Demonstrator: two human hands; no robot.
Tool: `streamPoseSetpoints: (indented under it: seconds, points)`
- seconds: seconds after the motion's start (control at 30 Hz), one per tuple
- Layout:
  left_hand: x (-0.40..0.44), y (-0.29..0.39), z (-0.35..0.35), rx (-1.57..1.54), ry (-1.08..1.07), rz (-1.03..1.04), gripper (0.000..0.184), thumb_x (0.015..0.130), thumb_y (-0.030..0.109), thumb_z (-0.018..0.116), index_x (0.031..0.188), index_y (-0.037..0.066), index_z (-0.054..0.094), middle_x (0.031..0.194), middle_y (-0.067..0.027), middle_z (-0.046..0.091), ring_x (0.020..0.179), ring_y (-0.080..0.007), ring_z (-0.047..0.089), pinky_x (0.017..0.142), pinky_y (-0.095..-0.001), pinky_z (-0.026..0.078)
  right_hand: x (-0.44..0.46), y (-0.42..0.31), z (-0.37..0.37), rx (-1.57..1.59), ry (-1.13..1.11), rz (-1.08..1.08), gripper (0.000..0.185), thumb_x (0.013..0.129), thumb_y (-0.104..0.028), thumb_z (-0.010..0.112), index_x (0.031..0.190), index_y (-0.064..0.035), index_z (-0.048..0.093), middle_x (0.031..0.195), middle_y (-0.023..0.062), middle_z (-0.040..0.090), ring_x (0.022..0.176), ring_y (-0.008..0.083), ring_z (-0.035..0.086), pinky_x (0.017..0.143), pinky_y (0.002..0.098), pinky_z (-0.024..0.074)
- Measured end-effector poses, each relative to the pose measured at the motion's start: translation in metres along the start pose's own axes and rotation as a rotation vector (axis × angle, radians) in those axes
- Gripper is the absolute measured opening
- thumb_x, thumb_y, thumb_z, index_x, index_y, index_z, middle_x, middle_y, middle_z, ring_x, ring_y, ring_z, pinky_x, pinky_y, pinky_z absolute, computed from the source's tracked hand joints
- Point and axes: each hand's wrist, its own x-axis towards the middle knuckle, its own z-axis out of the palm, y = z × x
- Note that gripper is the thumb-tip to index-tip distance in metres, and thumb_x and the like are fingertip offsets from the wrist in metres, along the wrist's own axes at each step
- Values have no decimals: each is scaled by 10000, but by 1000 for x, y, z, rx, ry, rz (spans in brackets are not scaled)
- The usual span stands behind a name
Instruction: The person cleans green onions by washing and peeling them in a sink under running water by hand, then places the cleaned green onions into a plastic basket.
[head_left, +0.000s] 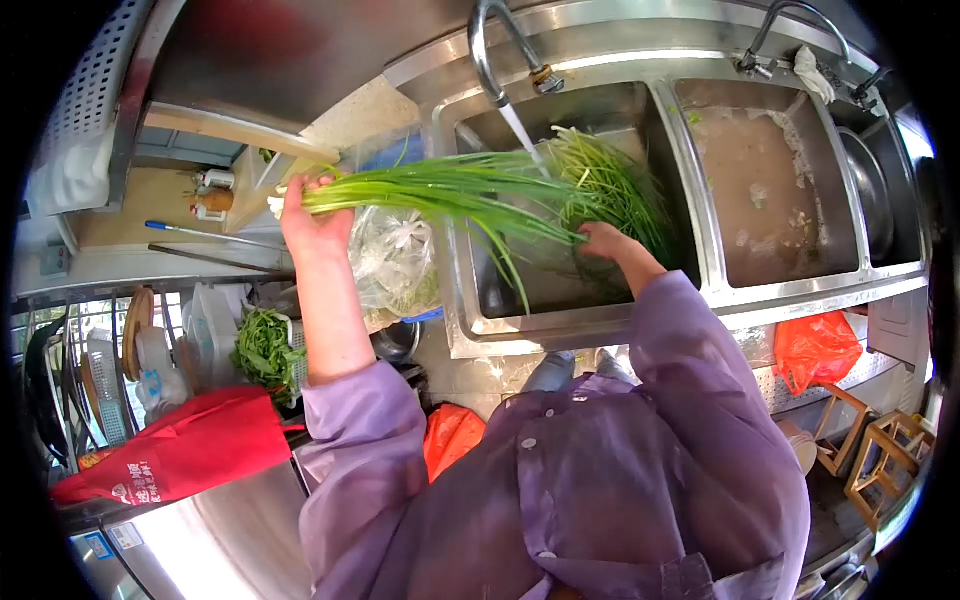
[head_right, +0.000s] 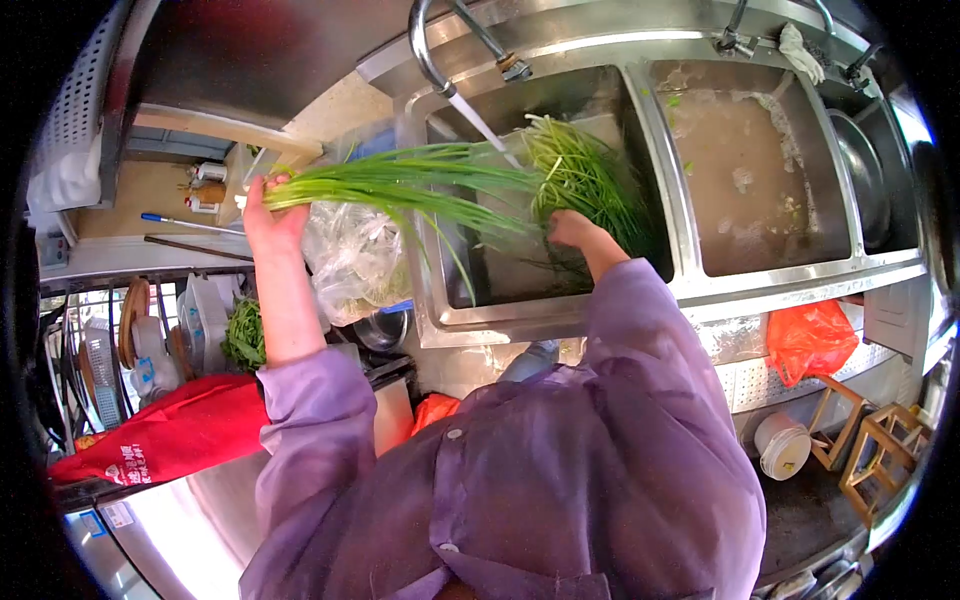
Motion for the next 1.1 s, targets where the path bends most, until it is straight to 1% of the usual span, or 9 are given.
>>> streamPoseSetpoints:
  seconds: [0.07, 0.13, 0.23, 0.3, 0.4, 0.5, 0.57, 0.77, 1.1]
  points:
    - [-5, 0, 5, 2, -85, -12, 204, 864, 209, 401, 708, 79, 413, 612, -27, 399, 599, -174, 411, 729, -390, 380, 2, 7, -3, -433, 49, -44, 637, 620, -344, 649, 1151, -39, 474, 1014, 132, 574, 899, 263, 565, 706, 380, 464]
    - [-20, -1, 7, 29, -181, -19, 166, 856, 199, 428, 733, 88, 436, 616, -19, 402, 596, -164, 411, 743, -382, 371, -17, 18, -13, -267, 31, -103, 608, 638, -325, 639, 1150, -38, 477, 929, 110, 604, 861, 251, 579, 647, 355, 474]
    - [-39, -7, 14, 74, -392, -51, 137, 854, 203, 452, 770, 95, 454, 636, -11, 390, 616, -152, 387, 721, -364, 351, -57, 8, -28, 446, 395, -94, 480, 710, -238, 597, 1129, -32, 489, 918, 100, 612, 850, 225, 584, 705, 341, 450]
    - [-49, -17, 17, 147, -598, -83, 120, 853, 212, 465, 817, 98, 456, 647, -10, 371, 631, -153, 363, 693, -353, 338, -86, -9, -30, -97, 911, -131, 462, 722, -286, 619, 1096, -39, 513, 1015, 139, 571, 937, 242, 555, 759, 360, 449]
    - [-81, -40, 42, 302, -795, -111, 103, 855, 196, 463, 850, 93, 458, 655, -15, 384, 638, -158, 378, 707, -353, 346, -184, -82, -31, 409, 1010, -779, 595, 699, -371, 641, 1141, -16, 459, 1109, 186, 502, 1030, 305, 485, 865, 363, 394]
    - [-112, -60, 65, 475, -901, -105, 106, 853, 186, 472, 894, 88, 465, 678, -18, 416, 664, -156, 415, 733, -341, 363, -249, -138, -8, 51, 1138, -1166, 811, 595, -368, 718, 1217, 5, 355, 1204, 201, 408, 1121, 325, 388, 948, 392, 300]
    - [-131, -73, 82, 583, -1041, -54, 100, 863, 185, 452, 870, 86, 443, 716, -12, 396, 707, -136, 408, 733, -297, 358, -286, -161, 10, 98, 1113, -1054, 849, 536, -299, 724, 1224, -19, 313, 1124, 167, 463, 1054, 321, 432, 934, 386, 288]
    - [-208, -74, 95, 320, -1671, -73, 156, 866, 199, 438, 817, 61, 385, 707, -38, 353, 690, -150, 385, 709, -309, 359, -301, -168, 65, 286, 1818, -852, 515, 588, -138, 620, 1058, -43, 434, 859, 53, 554, 840, 260, 530, 745, 366, 384]
    - [-362, -136, 25, -53, -2550, -144, 150, 778, 148, 561, 801, 54, 446, 673, -52, 519, 679, -206, 537, 813, -403, 378, -368, -75, 243, -98, 2583, -136, 264, 578, -191, 621, 797, -92, 511, 788, 46, 526, 773, 242, 522, 719, 347, 391]
